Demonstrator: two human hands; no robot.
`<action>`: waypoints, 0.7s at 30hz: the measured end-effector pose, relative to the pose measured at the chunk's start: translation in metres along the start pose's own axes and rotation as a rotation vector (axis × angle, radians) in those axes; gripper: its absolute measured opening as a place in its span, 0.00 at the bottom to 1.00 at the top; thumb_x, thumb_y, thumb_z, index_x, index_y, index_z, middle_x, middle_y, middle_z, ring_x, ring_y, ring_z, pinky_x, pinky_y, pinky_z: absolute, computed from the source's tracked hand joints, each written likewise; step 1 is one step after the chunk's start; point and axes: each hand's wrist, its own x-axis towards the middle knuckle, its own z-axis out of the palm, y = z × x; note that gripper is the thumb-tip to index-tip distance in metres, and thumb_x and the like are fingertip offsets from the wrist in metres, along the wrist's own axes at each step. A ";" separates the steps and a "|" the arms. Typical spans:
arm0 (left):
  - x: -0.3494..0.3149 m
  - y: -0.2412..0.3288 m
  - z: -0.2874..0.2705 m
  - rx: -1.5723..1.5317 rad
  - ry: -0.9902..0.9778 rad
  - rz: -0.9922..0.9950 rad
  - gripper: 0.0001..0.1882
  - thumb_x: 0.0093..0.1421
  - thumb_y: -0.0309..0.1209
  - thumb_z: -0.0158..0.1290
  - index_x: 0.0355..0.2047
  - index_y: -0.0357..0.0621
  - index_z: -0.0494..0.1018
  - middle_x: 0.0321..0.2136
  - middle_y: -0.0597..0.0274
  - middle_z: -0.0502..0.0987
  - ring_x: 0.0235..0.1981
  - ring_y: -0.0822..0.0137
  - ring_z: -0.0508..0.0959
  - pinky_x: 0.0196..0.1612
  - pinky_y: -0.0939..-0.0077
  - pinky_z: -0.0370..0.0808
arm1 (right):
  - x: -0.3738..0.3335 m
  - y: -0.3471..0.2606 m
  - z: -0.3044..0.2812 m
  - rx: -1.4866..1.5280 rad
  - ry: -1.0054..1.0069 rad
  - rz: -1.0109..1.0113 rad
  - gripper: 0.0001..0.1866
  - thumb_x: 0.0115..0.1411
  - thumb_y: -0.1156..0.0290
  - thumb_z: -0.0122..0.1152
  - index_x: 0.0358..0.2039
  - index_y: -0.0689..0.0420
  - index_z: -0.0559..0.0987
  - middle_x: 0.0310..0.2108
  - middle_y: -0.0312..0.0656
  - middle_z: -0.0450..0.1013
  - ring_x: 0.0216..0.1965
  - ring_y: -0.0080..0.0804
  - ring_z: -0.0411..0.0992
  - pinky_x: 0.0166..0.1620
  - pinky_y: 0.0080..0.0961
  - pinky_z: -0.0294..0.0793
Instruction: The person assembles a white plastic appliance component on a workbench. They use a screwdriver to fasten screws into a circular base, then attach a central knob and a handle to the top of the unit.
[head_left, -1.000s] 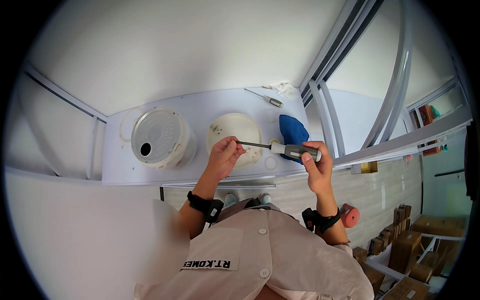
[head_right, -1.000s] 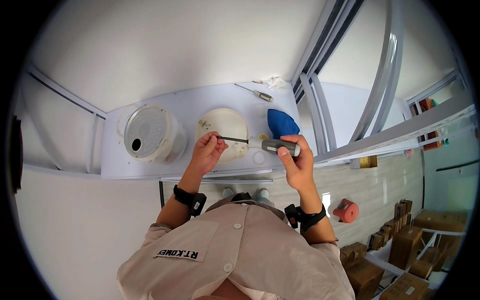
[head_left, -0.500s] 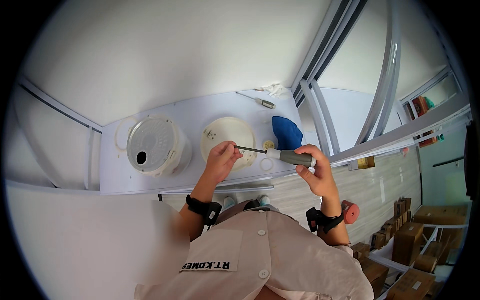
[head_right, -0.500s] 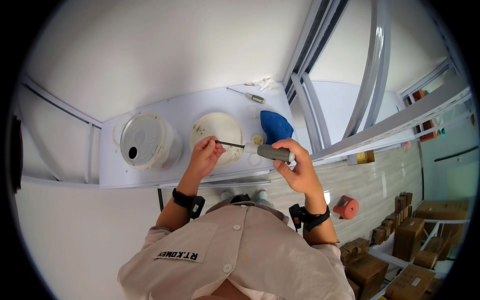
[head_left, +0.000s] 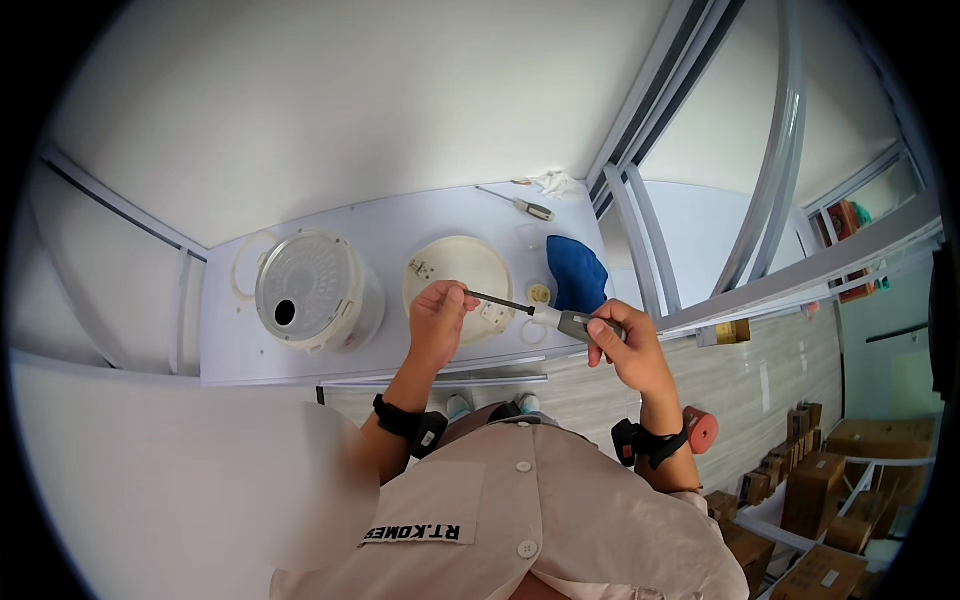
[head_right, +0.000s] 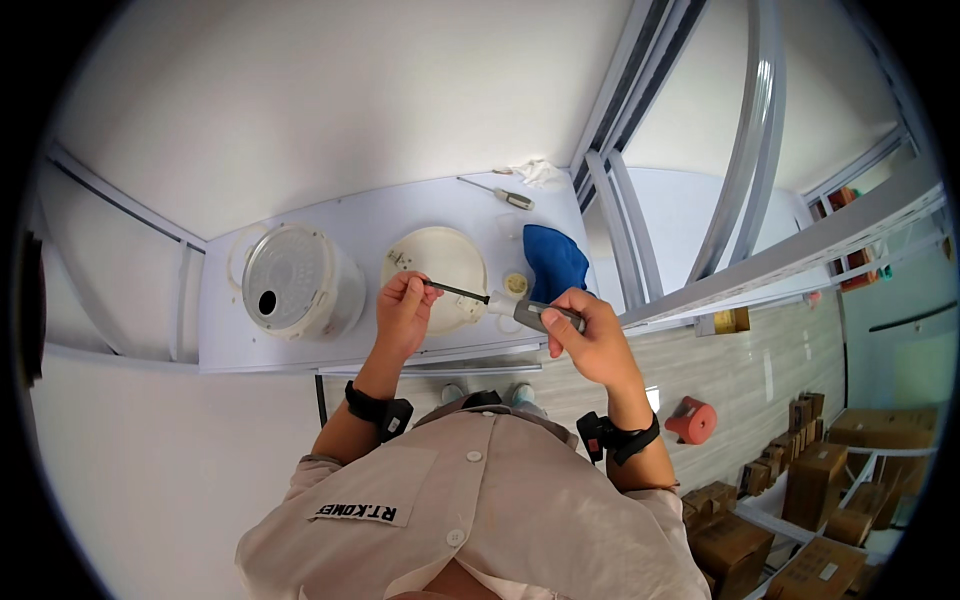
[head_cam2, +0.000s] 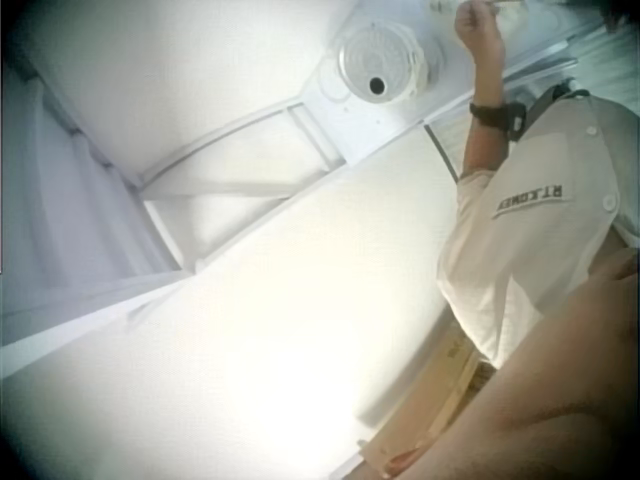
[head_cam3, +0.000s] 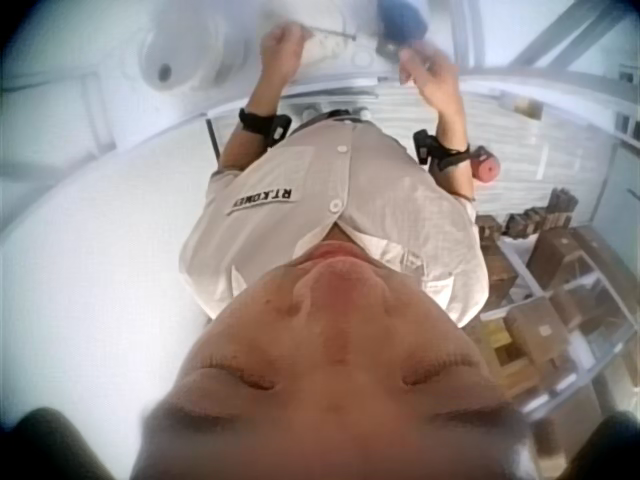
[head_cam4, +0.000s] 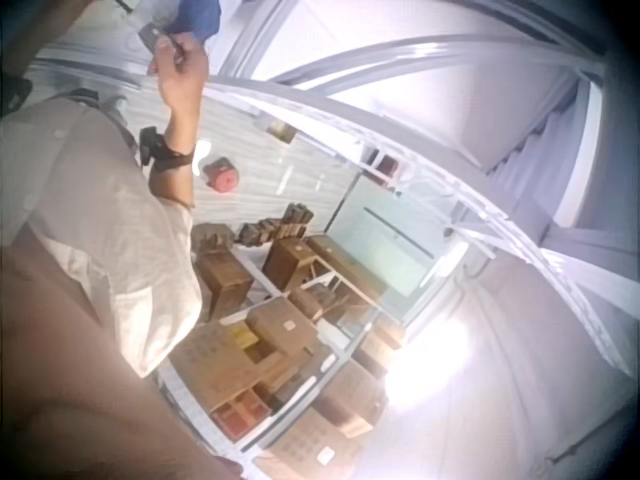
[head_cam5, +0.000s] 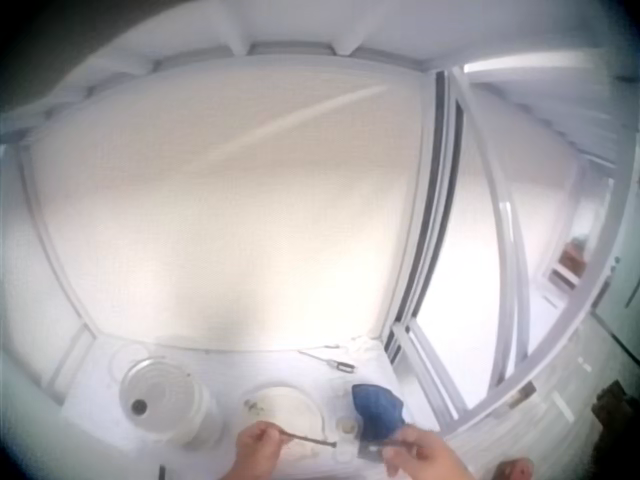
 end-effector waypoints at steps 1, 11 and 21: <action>0.001 0.002 0.002 -0.016 0.000 0.023 0.07 0.73 0.27 0.55 0.44 0.36 0.78 0.35 0.59 0.83 0.37 0.68 0.81 0.51 0.68 0.79 | 0.001 0.005 0.002 0.027 -0.006 0.009 0.11 0.70 0.67 0.64 0.34 0.60 0.76 0.23 0.34 0.73 0.21 0.18 0.69 0.26 0.20 0.66; -0.010 0.026 0.011 0.960 -0.265 -0.080 0.08 0.63 0.25 0.65 0.41 0.37 0.83 0.35 0.59 0.86 0.37 0.66 0.83 0.44 0.72 0.80 | 0.011 -0.011 0.001 0.074 0.279 -0.042 0.09 0.70 0.66 0.64 0.34 0.57 0.77 0.23 0.30 0.70 0.20 0.15 0.66 0.23 0.16 0.61; -0.010 0.007 0.003 1.460 -0.411 0.214 0.30 0.47 0.37 0.75 0.51 0.42 0.81 0.51 0.56 0.81 0.55 0.51 0.76 0.60 0.59 0.73 | 0.046 -0.008 0.047 -0.642 0.374 -0.338 0.14 0.66 0.58 0.68 0.36 0.56 0.78 0.17 0.43 0.76 0.20 0.46 0.76 0.25 0.36 0.73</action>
